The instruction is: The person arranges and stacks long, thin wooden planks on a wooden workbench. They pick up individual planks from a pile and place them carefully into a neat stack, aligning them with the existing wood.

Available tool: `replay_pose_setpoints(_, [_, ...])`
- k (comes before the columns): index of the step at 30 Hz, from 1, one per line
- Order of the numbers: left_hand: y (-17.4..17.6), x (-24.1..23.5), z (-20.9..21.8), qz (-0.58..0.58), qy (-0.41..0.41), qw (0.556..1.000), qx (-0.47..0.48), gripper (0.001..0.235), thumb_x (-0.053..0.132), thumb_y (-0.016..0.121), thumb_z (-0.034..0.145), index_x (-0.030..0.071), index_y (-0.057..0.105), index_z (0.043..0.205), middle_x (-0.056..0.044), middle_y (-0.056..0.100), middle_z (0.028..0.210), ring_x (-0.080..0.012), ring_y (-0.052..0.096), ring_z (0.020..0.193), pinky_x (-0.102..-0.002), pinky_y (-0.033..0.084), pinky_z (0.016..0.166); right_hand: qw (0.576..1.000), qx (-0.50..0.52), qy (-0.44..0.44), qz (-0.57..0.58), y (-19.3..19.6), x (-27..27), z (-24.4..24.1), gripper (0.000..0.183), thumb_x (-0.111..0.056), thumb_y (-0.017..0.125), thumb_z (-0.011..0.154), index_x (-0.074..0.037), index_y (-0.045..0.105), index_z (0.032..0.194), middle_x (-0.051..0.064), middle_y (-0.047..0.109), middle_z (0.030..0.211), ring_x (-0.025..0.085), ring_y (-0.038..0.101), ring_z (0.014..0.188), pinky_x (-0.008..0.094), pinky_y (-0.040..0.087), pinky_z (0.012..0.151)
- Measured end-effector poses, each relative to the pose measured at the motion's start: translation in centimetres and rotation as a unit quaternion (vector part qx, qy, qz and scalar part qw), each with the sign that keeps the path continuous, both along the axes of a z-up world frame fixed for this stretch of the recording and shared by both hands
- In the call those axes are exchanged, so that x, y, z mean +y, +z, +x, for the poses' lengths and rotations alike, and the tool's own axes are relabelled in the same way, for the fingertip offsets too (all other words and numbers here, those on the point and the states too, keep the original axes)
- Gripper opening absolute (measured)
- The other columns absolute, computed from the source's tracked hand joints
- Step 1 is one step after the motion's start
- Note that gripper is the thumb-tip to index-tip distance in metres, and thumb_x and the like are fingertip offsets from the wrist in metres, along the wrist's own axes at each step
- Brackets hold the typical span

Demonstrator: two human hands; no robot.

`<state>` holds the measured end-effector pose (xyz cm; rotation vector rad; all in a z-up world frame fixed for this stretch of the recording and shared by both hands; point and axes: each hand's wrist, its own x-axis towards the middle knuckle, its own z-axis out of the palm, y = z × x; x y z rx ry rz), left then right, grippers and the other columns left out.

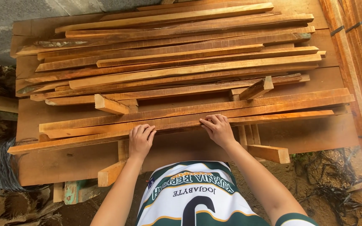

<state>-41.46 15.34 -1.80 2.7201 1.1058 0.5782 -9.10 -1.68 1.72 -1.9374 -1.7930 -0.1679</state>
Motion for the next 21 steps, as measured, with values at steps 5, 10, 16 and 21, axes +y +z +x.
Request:
replay_pose_setpoints(5, [0.6, -0.3, -0.4, -0.034, 0.006, 0.998, 0.049, 0.038, 0.04, 0.078, 0.082, 0.036, 0.069, 0.118, 0.013, 0.063, 0.116, -0.0118, 0.054, 0.119, -0.038, 0.036, 0.106, 0.995, 0.045, 0.019, -0.087, 0.4, -0.1, 0.4, 0.02, -0.034, 0.07, 0.094, -0.026, 0.072, 0.112, -0.005, 0.065, 0.109, 0.017, 0.061, 0.106, 0.033, 0.047, 0.088])
replay_pose_setpoints(10, [2.2, 0.2, 0.2, -0.169, 0.006, 0.985, 0.047, 0.028, 0.042, 0.077, 0.085, 0.041, 0.071, 0.112, 0.02, 0.066, 0.11, -0.0067, 0.057, 0.114, -0.035, 0.037, 0.105, 0.974, 0.105, 0.042, -0.195, 2.5, -0.4, 1.3, 0.02, -0.027, 0.068, 0.096, -0.019, 0.07, 0.115, -0.001, 0.065, 0.11, 0.021, 0.061, 0.108, 0.034, 0.047, 0.087])
replay_pose_setpoints(16, [1.8, -1.1, 1.0, -0.14, 0.04, 0.987, 0.066, 0.022, 0.043, 0.074, 0.088, 0.034, 0.074, 0.109, 0.013, 0.06, 0.115, -0.0135, 0.052, 0.12, -0.04, 0.04, 0.104, 0.999, 0.006, 0.005, -0.037, 0.0, -0.5, 0.4, 0.019, -0.03, 0.072, 0.092, -0.026, 0.071, 0.11, -0.006, 0.064, 0.111, 0.018, 0.059, 0.105, 0.033, 0.045, 0.091])
replay_pose_setpoints(21, [2.0, -2.1, 0.1, -0.076, 0.008, 0.993, 0.091, 0.058, 0.047, 0.081, 0.08, 0.027, 0.063, 0.132, 0.005, 0.055, 0.13, -0.0184, 0.046, 0.131, -0.044, 0.032, 0.111, 0.998, -0.062, -0.003, -0.023, 0.6, -1.1, -0.9, 0.046, -0.049, 0.08, 0.077, -0.028, 0.068, 0.116, -0.004, 0.063, 0.115, 0.019, 0.057, 0.111, 0.036, 0.043, 0.095])
